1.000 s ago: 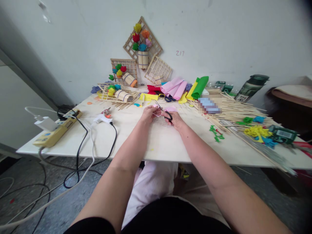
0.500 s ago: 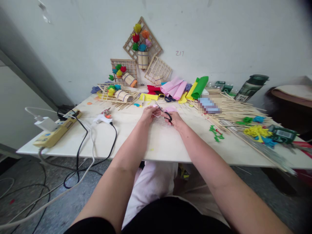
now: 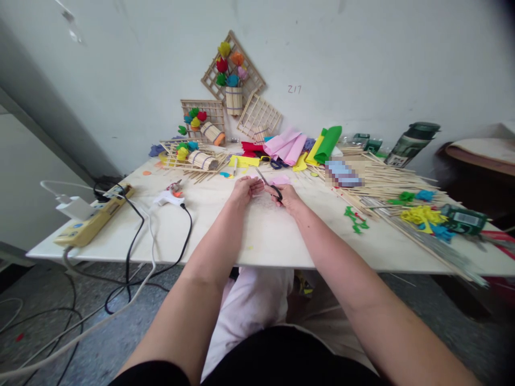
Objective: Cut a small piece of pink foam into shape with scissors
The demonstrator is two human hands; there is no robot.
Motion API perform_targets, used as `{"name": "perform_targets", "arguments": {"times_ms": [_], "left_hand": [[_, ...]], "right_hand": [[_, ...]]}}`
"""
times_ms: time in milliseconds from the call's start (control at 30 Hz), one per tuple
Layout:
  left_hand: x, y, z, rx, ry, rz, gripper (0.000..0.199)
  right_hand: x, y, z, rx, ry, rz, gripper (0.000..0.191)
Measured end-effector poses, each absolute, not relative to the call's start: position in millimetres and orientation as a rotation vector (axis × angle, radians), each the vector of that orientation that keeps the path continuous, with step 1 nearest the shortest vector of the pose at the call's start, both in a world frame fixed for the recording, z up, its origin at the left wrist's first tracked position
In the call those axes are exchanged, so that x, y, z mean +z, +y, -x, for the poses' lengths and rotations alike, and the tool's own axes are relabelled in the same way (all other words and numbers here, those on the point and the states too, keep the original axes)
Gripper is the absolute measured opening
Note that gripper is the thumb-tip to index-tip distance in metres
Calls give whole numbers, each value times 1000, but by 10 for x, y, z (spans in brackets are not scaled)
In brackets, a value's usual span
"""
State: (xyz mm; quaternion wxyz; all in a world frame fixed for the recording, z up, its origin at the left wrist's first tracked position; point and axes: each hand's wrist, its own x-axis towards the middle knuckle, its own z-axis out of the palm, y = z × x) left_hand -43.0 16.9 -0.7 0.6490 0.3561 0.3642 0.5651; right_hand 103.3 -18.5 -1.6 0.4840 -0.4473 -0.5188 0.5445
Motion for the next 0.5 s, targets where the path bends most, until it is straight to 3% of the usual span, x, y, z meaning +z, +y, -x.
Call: {"name": "perform_targets", "arguments": {"times_ms": [500], "left_hand": [[56,208,615,1375,1154,-1030,13]], "right_hand": [[-39,1,-1182,923,-1240,1216,26]]}}
